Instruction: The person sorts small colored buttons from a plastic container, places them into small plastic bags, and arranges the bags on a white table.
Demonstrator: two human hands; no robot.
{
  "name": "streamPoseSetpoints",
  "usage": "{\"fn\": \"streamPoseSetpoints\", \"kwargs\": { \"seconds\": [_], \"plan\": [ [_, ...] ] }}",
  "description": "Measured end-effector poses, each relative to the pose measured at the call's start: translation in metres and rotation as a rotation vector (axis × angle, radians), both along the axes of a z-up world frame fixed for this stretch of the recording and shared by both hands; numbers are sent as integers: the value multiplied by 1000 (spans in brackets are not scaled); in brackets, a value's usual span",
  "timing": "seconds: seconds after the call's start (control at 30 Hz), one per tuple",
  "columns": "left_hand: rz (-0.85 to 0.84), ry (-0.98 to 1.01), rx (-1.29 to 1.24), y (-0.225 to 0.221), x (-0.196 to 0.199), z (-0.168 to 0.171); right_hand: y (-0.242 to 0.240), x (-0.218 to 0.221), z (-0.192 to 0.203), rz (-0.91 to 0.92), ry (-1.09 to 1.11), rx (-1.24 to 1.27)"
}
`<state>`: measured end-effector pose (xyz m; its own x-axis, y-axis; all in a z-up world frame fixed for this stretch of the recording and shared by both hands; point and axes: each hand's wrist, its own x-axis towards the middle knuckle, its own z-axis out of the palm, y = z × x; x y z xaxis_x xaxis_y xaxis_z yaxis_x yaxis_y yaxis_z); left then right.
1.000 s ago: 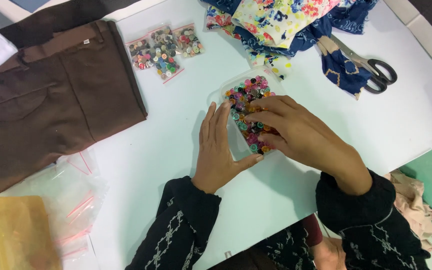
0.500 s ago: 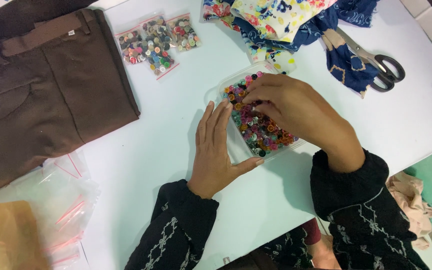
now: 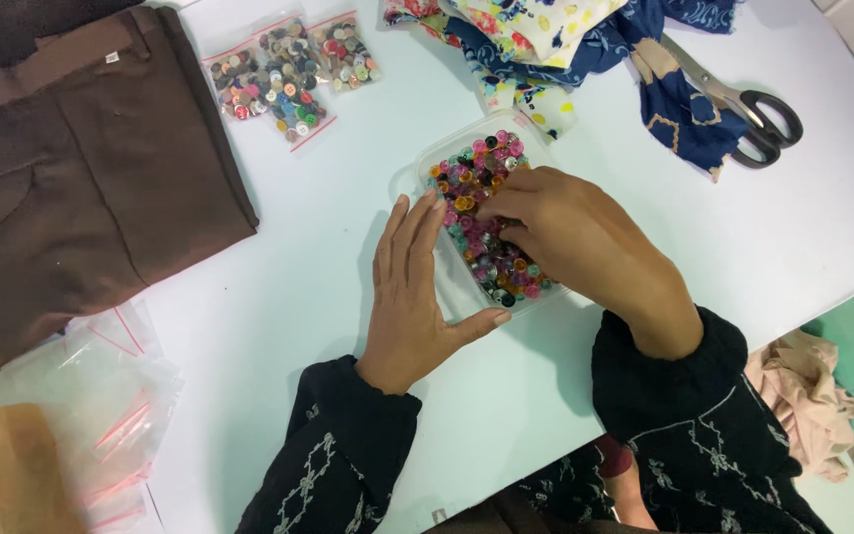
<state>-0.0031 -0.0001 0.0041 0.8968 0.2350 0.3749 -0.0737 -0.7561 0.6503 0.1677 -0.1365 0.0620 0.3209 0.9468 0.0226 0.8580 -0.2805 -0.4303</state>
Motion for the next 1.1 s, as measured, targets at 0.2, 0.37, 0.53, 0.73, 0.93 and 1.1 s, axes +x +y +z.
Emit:
{"fn": "streamPoseSetpoints", "kwargs": {
  "seconds": [0.2, 0.37, 0.53, 0.73, 0.93, 1.1],
  "plan": [
    [-12, 33, -48, 1, -1, 3, -5, 1, 16, -33, 52, 156],
    [-8, 25, -41, 1, -1, 4, -3, 0, 17, -40, -4, 218],
    [-9, 50, -42, 1, -1, 5, -1, 1, 11, -35, -35, 293],
    [1, 12, -19, 0, 0, -2, 15, -4, -10, 149, -57, 280],
    [-2, 5, -22, 1, 0, -1, 9, 1, -8, 145, -121, 262],
    [-5, 20, -55, 2, -1, -1, -5, 5, 12, 19, -71, 290]
  ]
}}
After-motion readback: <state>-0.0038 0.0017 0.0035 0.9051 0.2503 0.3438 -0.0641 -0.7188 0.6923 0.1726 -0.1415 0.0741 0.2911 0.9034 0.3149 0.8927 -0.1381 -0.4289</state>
